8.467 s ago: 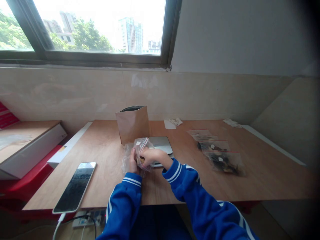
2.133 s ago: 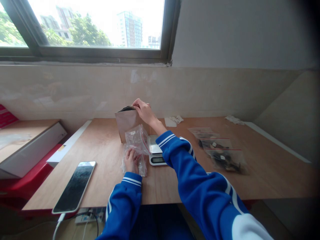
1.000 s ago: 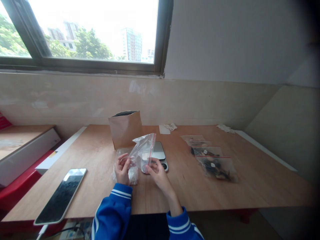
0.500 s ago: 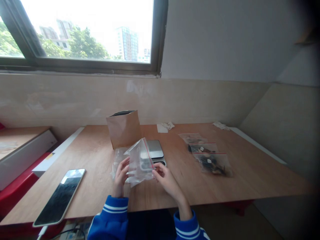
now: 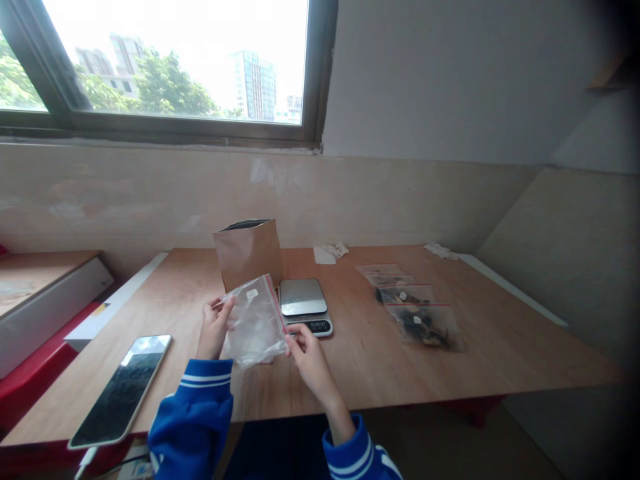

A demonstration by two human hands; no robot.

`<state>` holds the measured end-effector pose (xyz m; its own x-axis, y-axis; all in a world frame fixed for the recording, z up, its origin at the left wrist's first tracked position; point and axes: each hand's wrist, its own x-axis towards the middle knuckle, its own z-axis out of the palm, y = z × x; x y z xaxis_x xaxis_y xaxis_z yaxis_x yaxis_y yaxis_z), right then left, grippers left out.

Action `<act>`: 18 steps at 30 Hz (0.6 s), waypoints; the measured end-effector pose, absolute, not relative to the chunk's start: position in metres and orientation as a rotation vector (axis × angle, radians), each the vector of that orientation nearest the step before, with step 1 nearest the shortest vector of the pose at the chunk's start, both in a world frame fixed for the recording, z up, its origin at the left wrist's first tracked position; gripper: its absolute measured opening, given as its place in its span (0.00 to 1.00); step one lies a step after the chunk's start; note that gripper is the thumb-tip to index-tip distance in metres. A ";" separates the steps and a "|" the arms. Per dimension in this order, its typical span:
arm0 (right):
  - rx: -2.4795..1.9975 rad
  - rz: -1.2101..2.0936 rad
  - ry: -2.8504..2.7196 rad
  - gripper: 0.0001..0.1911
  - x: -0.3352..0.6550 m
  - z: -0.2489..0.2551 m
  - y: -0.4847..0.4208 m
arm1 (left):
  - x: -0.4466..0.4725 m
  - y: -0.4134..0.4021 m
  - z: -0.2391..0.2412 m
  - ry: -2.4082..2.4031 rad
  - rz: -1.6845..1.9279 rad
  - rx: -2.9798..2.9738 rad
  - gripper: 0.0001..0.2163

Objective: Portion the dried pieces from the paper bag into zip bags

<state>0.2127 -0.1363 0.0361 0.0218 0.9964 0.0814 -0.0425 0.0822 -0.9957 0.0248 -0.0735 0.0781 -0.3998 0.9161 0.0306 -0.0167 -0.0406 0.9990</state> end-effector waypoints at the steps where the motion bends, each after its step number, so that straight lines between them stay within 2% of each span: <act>1: -1.152 1.102 -1.134 0.13 0.202 0.033 -0.134 | 0.021 -0.074 0.079 1.541 1.589 1.059 0.31; 3: -1.176 1.062 -1.046 0.14 0.180 0.026 -0.131 | 0.018 -0.080 0.079 1.681 1.678 1.257 0.33; 5: -1.191 1.083 -1.044 0.16 0.164 0.021 -0.130 | 0.020 -0.089 0.077 1.770 1.689 1.533 0.30; 8: -1.272 1.055 -1.136 0.17 0.159 0.020 -0.131 | 0.032 -0.096 0.063 1.806 1.458 1.860 0.22; 10: -1.318 0.954 -1.194 0.17 0.170 0.023 -0.131 | 0.041 -0.092 0.048 1.772 1.253 1.916 0.20; 14: -1.457 0.512 -1.217 0.15 0.226 0.027 -0.128 | 0.046 -0.078 0.016 1.852 1.077 1.921 0.21; 17: -1.853 0.113 -1.077 0.11 0.283 0.024 -0.132 | 0.040 -0.073 0.004 1.902 0.914 2.000 0.21; 18: -1.902 0.075 -1.039 0.10 0.301 0.021 -0.136 | 0.037 -0.072 0.003 1.906 0.862 2.024 0.21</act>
<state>0.3013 -0.1363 0.0213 0.6391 0.6856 0.3487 0.6281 -0.2036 -0.7510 0.0369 -0.0721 0.0027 -0.0195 0.9664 0.2565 0.8308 -0.1270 0.5419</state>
